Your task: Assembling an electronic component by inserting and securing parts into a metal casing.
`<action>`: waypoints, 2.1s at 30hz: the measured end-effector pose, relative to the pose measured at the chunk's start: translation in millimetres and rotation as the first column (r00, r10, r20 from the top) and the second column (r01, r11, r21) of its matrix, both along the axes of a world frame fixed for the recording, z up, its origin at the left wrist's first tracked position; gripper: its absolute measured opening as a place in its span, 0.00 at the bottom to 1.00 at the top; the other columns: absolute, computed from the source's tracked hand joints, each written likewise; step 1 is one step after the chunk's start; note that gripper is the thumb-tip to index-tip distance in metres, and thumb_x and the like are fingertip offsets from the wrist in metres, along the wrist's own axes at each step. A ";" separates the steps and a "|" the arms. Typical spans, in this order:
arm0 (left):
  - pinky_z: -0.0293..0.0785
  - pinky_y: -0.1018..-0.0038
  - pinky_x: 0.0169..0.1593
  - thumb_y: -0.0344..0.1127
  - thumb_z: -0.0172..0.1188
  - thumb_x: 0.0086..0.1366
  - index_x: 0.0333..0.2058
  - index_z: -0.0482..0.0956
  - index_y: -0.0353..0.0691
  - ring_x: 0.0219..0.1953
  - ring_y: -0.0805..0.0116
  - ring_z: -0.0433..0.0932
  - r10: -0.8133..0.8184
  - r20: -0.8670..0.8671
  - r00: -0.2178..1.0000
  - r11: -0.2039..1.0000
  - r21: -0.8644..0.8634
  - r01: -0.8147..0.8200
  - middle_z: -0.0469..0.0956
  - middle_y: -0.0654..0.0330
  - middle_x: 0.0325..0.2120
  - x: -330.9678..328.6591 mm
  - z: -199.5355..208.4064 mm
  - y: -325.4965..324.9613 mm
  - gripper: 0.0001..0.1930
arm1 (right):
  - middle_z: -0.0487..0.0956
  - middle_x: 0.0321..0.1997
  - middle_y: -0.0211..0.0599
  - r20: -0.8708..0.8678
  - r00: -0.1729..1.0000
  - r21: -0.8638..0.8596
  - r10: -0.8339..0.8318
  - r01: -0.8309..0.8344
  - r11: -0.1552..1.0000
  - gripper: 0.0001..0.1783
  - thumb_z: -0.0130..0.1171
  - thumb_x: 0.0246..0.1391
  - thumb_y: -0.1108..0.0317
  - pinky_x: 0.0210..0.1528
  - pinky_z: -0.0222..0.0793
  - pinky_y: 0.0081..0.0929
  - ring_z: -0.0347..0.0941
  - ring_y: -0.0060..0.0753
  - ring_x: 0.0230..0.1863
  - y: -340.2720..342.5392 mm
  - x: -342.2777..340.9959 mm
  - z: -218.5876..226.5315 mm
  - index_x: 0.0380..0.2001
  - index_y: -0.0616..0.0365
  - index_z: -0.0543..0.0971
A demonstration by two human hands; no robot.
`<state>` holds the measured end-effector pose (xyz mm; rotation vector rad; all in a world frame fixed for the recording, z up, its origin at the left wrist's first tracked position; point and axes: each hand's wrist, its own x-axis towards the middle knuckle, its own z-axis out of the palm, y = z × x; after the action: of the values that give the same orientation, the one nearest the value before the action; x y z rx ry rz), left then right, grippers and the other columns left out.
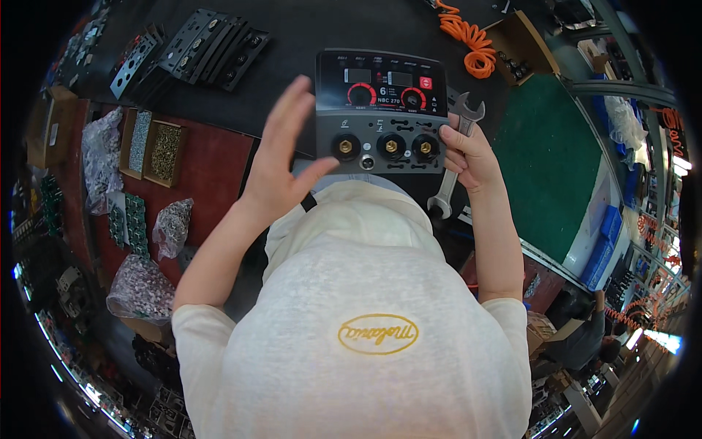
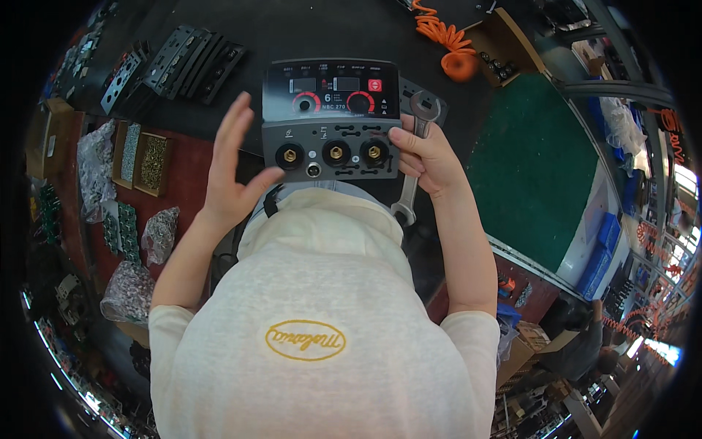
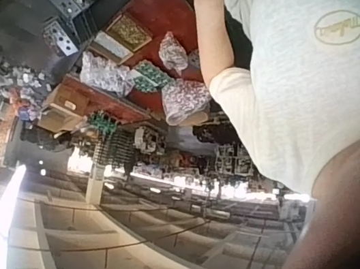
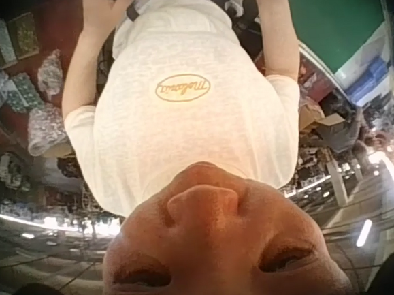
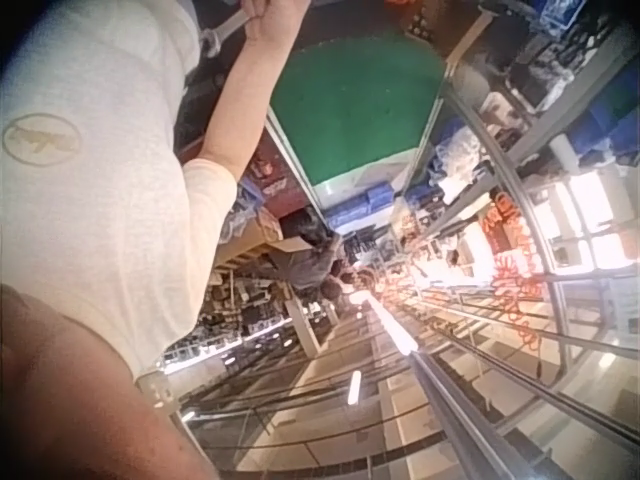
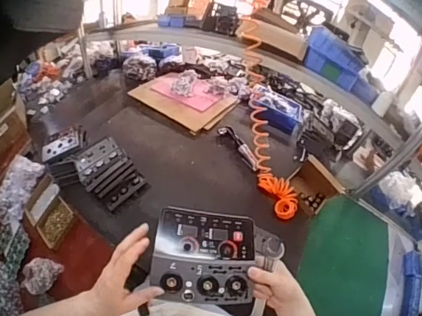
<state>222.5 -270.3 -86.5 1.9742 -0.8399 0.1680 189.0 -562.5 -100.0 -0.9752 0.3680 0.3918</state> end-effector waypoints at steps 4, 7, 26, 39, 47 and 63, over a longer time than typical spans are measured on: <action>0.60 0.66 0.60 0.36 0.51 0.65 0.61 0.53 0.34 0.61 0.60 0.60 -0.087 -0.730 0.677 0.918 -0.323 -0.230 0.60 0.51 0.59 -8.6 -24.9 -0.9 0.29 | 0.76 0.27 0.26 -0.060 0.998 0.012 0.026 -0.025 1.000 0.15 0.61 0.50 0.71 0.12 0.48 0.07 0.54 0.06 0.10 -1.8 3.3 -10.3 0.41 0.63 0.72; 0.65 0.68 0.56 0.36 0.44 0.68 0.60 0.56 0.33 0.56 0.66 0.66 -0.376 -0.859 0.349 0.787 -0.494 -0.370 0.66 0.53 0.54 -8.4 -31.4 -3.3 0.24 | 0.75 0.26 0.24 -0.062 0.997 -0.024 0.035 -0.036 0.999 0.14 0.60 0.51 0.70 0.11 0.46 0.07 0.53 0.05 0.10 0.2 4.8 -14.4 0.40 0.63 0.72; 0.78 0.73 0.45 0.35 0.42 0.69 0.54 0.64 0.32 0.42 0.71 0.79 -0.450 -0.880 0.154 0.758 -0.468 -0.455 0.77 0.57 0.41 5.8 -29.6 -19.4 0.18 | 0.71 0.19 0.20 -0.169 0.985 -0.022 -0.035 0.031 0.999 0.09 0.60 0.51 0.68 0.11 0.46 0.08 0.53 0.07 0.10 -0.2 2.3 -17.6 0.34 0.60 0.73; 0.70 0.71 0.52 0.24 0.65 0.46 0.59 0.54 0.35 0.51 0.67 0.70 -0.267 -0.908 0.324 0.869 -0.372 -0.326 0.68 0.57 0.47 -4.0 -30.2 -35.2 0.41 | 0.73 0.25 0.20 -0.129 0.987 -0.040 -0.095 0.090 0.995 0.16 0.60 0.51 0.69 0.10 0.46 0.06 0.52 0.04 0.10 6.9 0.8 -23.6 0.43 0.62 0.72; 0.72 0.73 0.50 0.25 0.65 0.50 0.55 0.60 0.35 0.48 0.69 0.72 -0.201 -0.924 0.324 0.869 -0.321 -0.376 0.71 0.56 0.45 0.7 -31.1 -33.5 0.33 | 0.73 0.23 0.20 -0.119 0.992 -0.031 -0.045 0.042 0.999 0.16 0.59 0.51 0.69 0.10 0.45 0.06 0.52 0.04 0.10 5.4 11.3 -18.5 0.43 0.63 0.73; 0.61 0.60 0.59 0.27 0.65 0.43 0.56 0.65 0.40 0.62 0.49 0.57 -0.120 0.087 0.989 0.880 0.470 0.065 0.59 0.48 0.59 6.7 -25.0 -33.6 0.37 | 0.69 0.15 0.20 -0.202 0.979 -0.144 -0.041 0.012 0.990 0.09 0.59 0.52 0.66 0.08 0.42 0.08 0.50 0.05 0.08 -1.1 31.9 7.0 0.31 0.61 0.75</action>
<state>229.3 -303.9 -111.5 2.3830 -1.1286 0.0199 220.8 -563.7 -93.0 -1.0705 0.6017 0.4473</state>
